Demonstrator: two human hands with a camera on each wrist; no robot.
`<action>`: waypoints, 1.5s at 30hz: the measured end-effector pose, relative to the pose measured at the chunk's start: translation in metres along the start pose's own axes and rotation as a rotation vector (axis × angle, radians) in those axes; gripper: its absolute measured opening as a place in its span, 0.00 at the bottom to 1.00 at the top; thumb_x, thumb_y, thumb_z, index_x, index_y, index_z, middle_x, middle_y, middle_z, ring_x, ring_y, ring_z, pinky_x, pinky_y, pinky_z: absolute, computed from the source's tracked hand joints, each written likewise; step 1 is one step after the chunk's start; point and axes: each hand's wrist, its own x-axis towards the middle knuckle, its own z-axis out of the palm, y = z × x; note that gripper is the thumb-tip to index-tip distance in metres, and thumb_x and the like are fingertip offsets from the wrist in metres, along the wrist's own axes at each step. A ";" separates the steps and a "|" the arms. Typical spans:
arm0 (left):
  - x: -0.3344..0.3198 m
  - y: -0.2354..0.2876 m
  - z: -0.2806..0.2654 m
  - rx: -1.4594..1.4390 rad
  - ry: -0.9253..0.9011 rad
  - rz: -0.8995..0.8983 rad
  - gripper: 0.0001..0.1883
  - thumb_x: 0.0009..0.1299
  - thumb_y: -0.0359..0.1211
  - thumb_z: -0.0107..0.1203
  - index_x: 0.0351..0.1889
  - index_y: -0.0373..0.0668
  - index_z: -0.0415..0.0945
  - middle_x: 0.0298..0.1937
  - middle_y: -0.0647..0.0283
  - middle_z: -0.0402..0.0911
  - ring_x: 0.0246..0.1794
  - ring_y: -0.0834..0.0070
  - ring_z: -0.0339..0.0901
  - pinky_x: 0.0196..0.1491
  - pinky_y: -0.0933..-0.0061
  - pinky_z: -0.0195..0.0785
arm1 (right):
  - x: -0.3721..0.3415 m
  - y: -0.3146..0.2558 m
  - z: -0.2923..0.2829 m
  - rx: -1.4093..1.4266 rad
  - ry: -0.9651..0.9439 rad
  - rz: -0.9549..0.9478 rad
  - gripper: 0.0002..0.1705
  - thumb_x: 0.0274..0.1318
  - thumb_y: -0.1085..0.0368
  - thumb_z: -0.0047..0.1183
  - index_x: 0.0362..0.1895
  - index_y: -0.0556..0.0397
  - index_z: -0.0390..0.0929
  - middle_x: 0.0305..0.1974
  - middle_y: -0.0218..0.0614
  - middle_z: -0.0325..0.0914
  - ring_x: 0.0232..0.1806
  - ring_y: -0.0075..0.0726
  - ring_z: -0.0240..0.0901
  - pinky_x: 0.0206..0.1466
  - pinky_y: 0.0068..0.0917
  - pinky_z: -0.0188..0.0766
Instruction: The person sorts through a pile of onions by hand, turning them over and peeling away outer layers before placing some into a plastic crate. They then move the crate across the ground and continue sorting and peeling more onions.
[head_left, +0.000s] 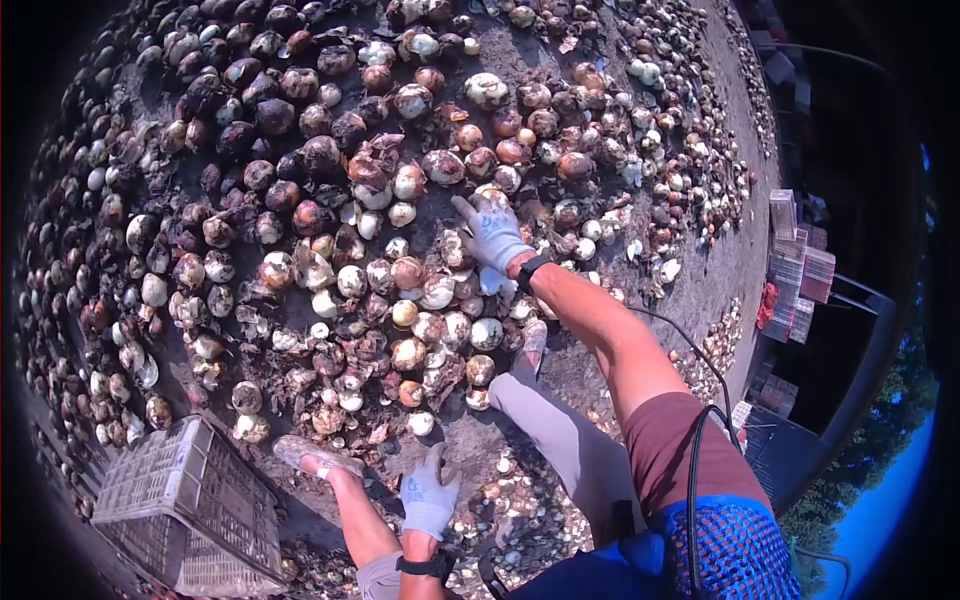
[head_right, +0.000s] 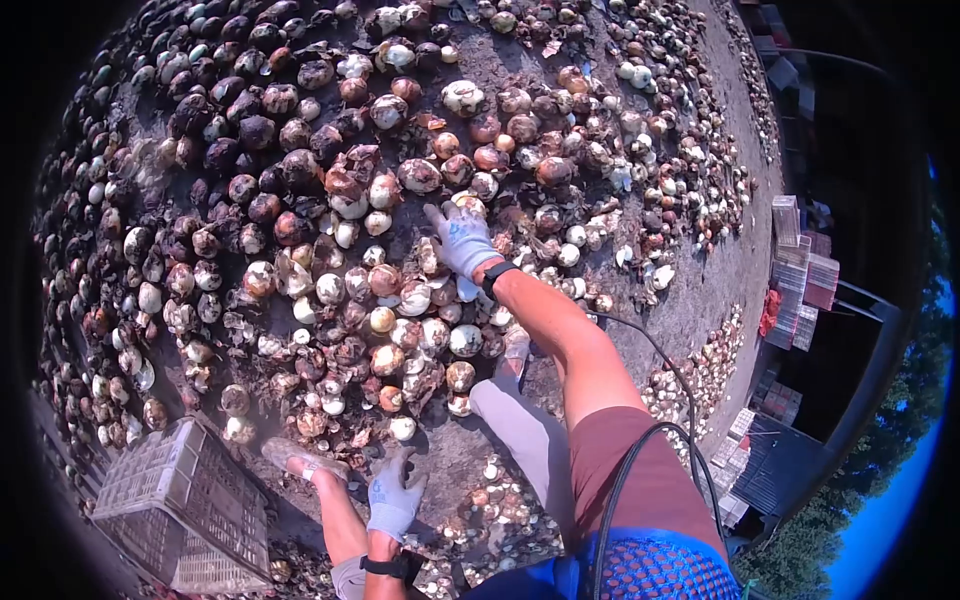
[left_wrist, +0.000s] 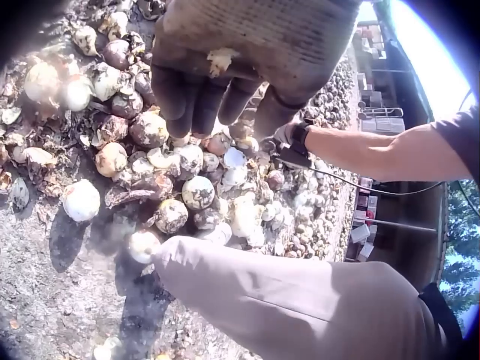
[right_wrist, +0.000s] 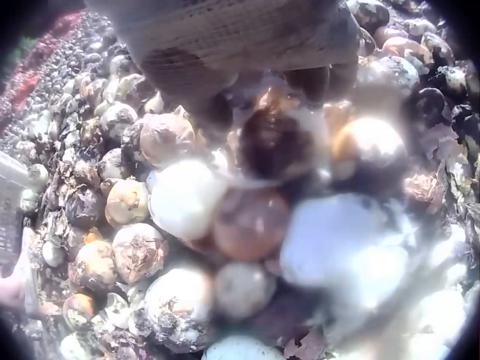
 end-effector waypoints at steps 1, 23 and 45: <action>0.001 0.004 -0.006 -0.040 -0.028 -0.097 0.27 0.62 0.39 0.61 0.60 0.42 0.72 0.51 0.47 0.80 0.51 0.50 0.78 0.55 0.55 0.70 | 0.016 0.005 -0.020 -0.028 0.001 0.047 0.38 0.50 0.55 0.59 0.67 0.42 0.65 0.59 0.51 0.68 0.59 0.55 0.68 0.61 0.48 0.63; 0.030 0.003 0.040 -0.014 0.027 -0.183 0.30 0.60 0.37 0.63 0.60 0.39 0.71 0.48 0.45 0.81 0.47 0.47 0.78 0.55 0.55 0.69 | 0.217 0.170 -0.007 0.431 0.260 0.544 0.53 0.45 0.56 0.66 0.73 0.39 0.51 0.51 0.53 0.77 0.51 0.60 0.77 0.54 0.46 0.74; -0.010 -0.009 0.007 0.082 -0.074 -0.056 0.26 0.64 0.45 0.58 0.59 0.46 0.73 0.43 0.47 0.82 0.45 0.48 0.78 0.52 0.54 0.69 | 0.009 -0.290 -0.050 2.388 -0.685 0.098 0.40 0.58 0.59 0.59 0.71 0.47 0.54 0.61 0.35 0.71 0.61 0.38 0.70 0.64 0.45 0.69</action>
